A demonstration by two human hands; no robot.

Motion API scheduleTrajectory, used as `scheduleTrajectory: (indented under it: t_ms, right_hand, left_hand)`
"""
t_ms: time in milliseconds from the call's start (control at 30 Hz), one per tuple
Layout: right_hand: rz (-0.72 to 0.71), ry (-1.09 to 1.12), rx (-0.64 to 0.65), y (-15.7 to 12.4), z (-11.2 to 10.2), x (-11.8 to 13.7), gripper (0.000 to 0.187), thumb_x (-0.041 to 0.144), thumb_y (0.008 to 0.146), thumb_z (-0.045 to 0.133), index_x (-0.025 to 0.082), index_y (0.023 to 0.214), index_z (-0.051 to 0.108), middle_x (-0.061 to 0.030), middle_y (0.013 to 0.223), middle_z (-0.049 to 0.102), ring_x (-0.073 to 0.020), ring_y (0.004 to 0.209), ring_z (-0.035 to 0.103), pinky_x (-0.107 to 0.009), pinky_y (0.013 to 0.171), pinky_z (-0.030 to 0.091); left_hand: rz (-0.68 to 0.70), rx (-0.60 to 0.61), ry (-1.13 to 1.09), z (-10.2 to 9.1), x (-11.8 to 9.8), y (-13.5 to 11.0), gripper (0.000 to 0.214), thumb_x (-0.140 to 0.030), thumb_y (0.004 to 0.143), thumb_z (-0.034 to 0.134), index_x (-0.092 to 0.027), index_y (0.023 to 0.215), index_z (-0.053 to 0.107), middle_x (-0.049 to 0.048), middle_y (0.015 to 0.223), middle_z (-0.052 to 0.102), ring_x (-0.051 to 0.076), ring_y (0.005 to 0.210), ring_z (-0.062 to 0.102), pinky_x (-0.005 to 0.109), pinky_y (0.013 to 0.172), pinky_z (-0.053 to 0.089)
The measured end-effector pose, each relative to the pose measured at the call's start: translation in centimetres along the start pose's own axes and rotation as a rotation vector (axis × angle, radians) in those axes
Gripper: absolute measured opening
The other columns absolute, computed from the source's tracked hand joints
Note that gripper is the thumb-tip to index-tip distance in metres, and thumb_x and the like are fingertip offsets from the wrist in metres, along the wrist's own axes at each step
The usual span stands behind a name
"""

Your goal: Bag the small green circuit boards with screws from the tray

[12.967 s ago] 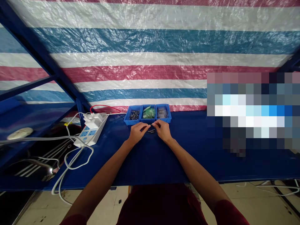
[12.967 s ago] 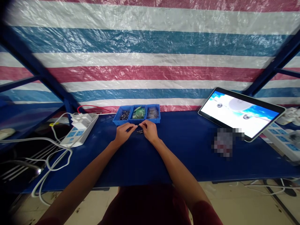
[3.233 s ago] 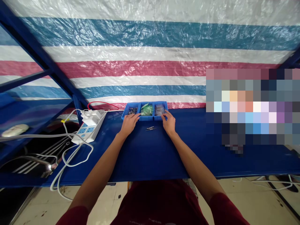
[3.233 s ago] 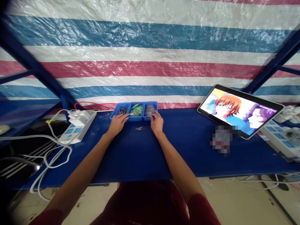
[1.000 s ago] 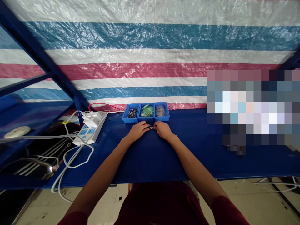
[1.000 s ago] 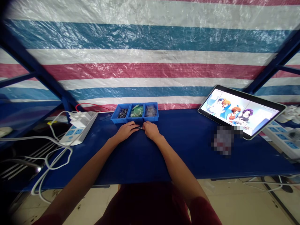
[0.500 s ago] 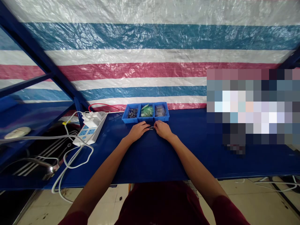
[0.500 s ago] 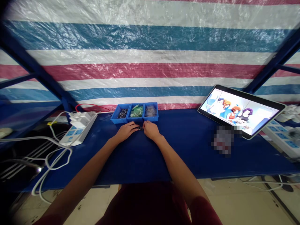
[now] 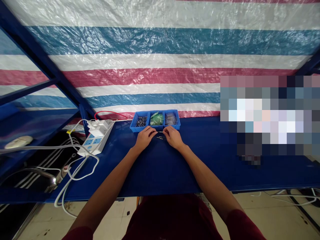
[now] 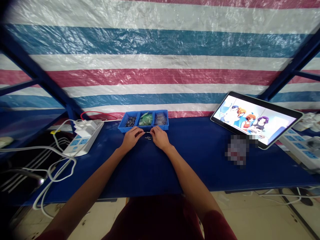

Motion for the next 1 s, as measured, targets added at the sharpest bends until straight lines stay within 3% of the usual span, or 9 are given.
scheduleTrajectory:
  t_ms: [367, 633, 1000]
  right_hand:
    - [-0.027, 0.128, -0.06, -0.1, -0.2, 0.1, 0.018, 0.032, 0.093, 0.047, 0.019, 0.096, 0.06, -0.003, 0.089, 0.062, -0.0143, 0.078, 0.057, -0.024, 0.072, 0.041]
    - [-0.057, 0.13, -0.078, -0.2, -0.1, 0.3, 0.023, 0.033, 0.095, 0.044, 0.019, 0.094, 0.062, -0.0039, 0.088, 0.064, -0.0146, 0.081, 0.058, -0.024, 0.074, 0.042]
    - [-0.078, 0.115, -0.065, -0.3, -0.1, 1.0, 0.027, 0.033, 0.096, 0.041, 0.018, 0.087, 0.061, -0.0044, 0.084, 0.064, -0.0153, 0.08, 0.058, -0.024, 0.074, 0.04]
  left_hand:
    - [0.031, -0.123, -0.106, -1.0, -0.6, -0.1, 0.031, -0.039, 0.095, 0.045, -0.018, 0.079, 0.062, 0.0032, 0.078, 0.061, 0.015, 0.073, 0.058, 0.027, 0.071, 0.046]
    - [0.021, -0.103, -0.101, -0.8, -0.8, -0.4, 0.032, -0.039, 0.095, 0.044, -0.018, 0.077, 0.061, 0.0016, 0.073, 0.059, 0.012, 0.067, 0.056, 0.025, 0.067, 0.045]
    - [0.013, -0.193, -0.195, -1.8, -1.6, -0.3, 0.029, -0.04, 0.093, 0.048, -0.017, 0.082, 0.063, 0.0043, 0.082, 0.064, 0.013, 0.069, 0.058, 0.024, 0.061, 0.046]
Point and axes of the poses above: each hand's wrist, its own y-axis towards the middle knuckle, its own z-axis out of the palm, x = y × z, the point moved 6 cm from there along y, towards the middle knuckle
